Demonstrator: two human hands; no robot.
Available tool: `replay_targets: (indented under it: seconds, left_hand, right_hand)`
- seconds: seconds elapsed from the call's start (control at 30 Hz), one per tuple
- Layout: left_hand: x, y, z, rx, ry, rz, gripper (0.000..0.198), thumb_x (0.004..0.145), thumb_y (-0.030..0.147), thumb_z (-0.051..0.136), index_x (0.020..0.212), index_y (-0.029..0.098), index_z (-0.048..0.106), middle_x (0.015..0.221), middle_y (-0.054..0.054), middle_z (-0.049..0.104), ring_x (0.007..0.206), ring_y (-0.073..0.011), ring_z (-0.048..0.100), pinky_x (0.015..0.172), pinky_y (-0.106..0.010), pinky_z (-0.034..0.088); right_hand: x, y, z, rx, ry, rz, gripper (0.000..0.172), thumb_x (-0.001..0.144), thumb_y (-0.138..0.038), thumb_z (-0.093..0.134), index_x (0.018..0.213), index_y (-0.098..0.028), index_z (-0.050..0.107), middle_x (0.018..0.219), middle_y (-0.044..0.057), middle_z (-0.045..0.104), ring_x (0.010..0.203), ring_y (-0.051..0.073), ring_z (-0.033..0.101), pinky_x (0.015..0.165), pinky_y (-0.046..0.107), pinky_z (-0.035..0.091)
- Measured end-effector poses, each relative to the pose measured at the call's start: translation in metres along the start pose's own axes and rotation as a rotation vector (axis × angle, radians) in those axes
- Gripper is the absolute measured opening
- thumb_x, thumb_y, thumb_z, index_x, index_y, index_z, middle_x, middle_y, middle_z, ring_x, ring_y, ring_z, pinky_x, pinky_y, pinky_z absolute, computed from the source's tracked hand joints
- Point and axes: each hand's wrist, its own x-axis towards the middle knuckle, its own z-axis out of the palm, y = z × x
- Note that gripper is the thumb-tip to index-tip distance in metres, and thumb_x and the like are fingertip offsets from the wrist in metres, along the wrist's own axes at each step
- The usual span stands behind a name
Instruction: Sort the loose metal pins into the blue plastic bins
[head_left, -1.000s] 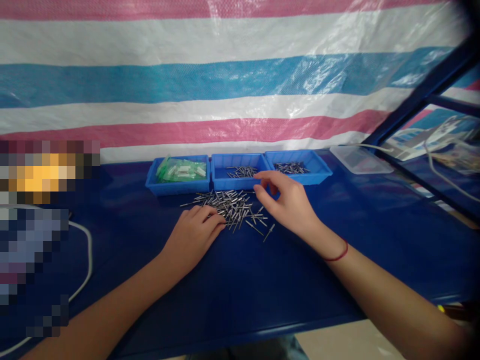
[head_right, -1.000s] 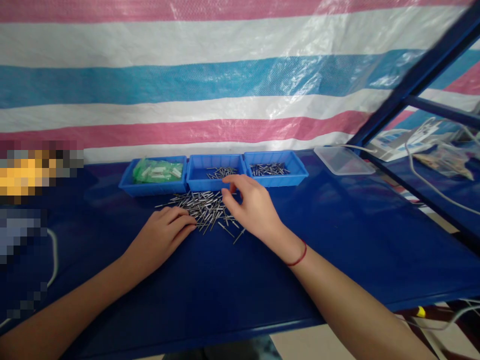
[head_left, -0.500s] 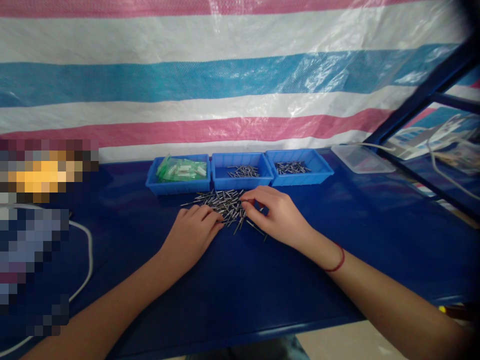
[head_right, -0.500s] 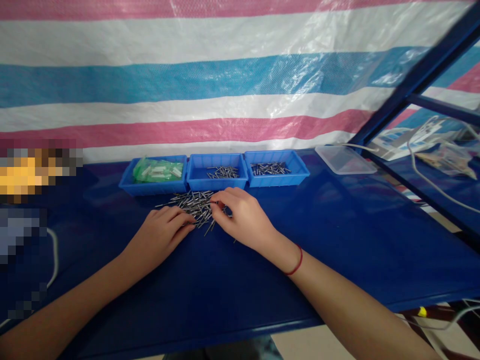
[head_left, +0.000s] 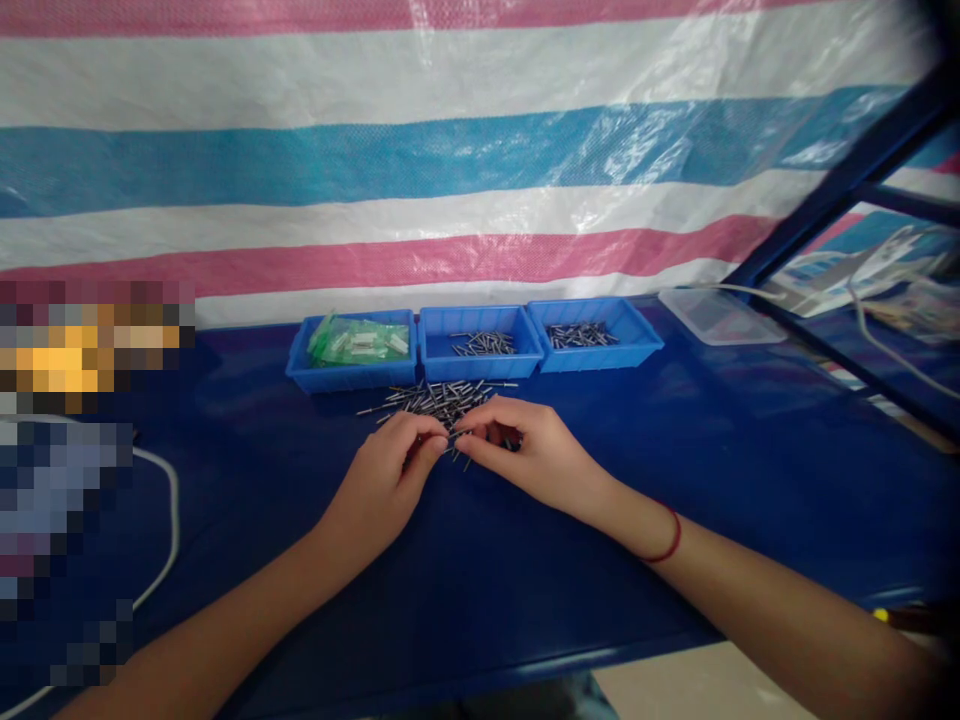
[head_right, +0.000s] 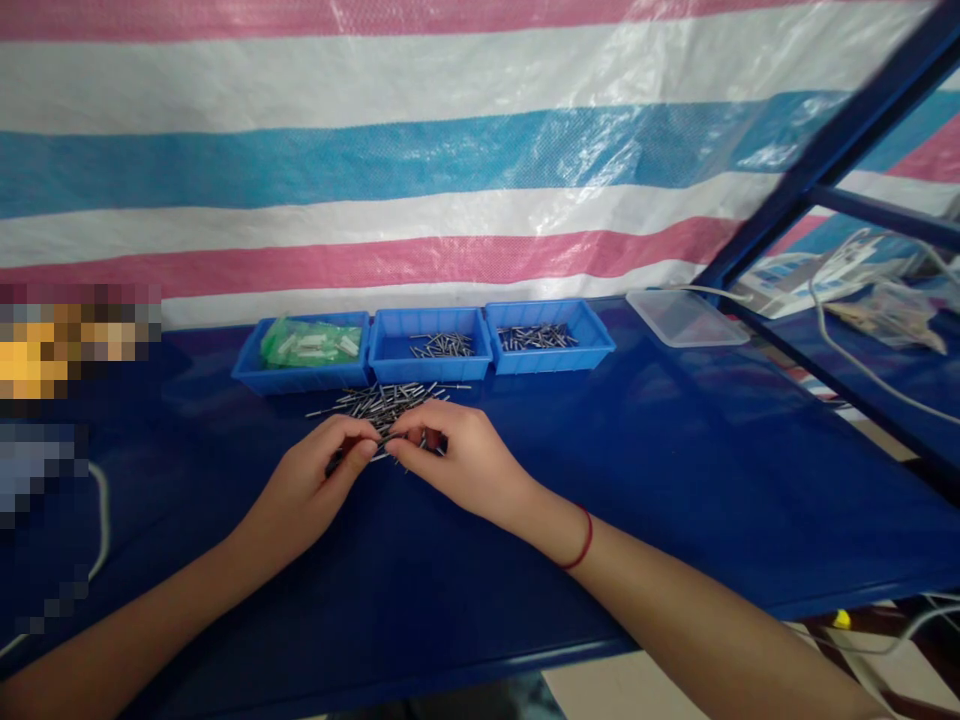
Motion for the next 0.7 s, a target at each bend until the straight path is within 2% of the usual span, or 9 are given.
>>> replay_targets:
  seconds: [0.1, 0.23, 0.43, 0.7]
  left_hand:
    - [-0.003, 0.005, 0.001, -0.086, -0.005, -0.039, 0.014, 0.093, 0.026, 0.046, 0.092, 0.019, 0.059, 0.087, -0.002, 0.063, 0.08, -0.0151, 0.058, 0.074, -0.027, 0.043]
    - [-0.003, 0.008, 0.001, -0.113, -0.017, -0.064, 0.014, 0.092, 0.027, 0.049, 0.093, 0.019, 0.06, 0.088, -0.002, 0.064, 0.078, -0.0151, 0.057, 0.072, -0.027, 0.043]
    - [-0.002, 0.008, 0.001, -0.104, -0.033, -0.029, 0.012, 0.09, 0.028, 0.052, 0.091, 0.02, 0.06, 0.085, -0.002, 0.061, 0.078, -0.0152, 0.056, 0.071, -0.027, 0.043]
    - [-0.004, 0.005, 0.0, -0.062, 0.062, -0.053, 0.006, 0.086, 0.025, 0.059, 0.087, 0.02, 0.059, 0.081, 0.001, 0.058, 0.073, -0.0136, 0.053, 0.069, -0.025, 0.042]
  right_hand:
    - [-0.002, -0.003, 0.002, 0.127, -0.015, 0.056, 0.013, 0.082, -0.029, 0.062, 0.085, -0.018, 0.068, 0.076, 0.002, 0.065, 0.06, 0.011, 0.052, 0.054, 0.024, 0.042]
    - [-0.004, -0.006, 0.003, 0.176, -0.006, 0.081, 0.015, 0.083, -0.03, 0.061, 0.086, -0.017, 0.067, 0.078, 0.003, 0.065, 0.061, 0.012, 0.051, 0.053, 0.025, 0.04]
    - [-0.005, -0.011, 0.0, 0.141, 0.009, 0.04, 0.011, 0.083, -0.026, 0.061, 0.087, -0.018, 0.067, 0.077, 0.003, 0.064, 0.061, 0.012, 0.051, 0.054, 0.025, 0.04]
    - [-0.004, -0.007, -0.001, 0.011, -0.007, -0.072, 0.011, 0.084, -0.018, 0.057, 0.088, -0.016, 0.067, 0.074, 0.002, 0.061, 0.061, 0.011, 0.05, 0.056, 0.023, 0.04]
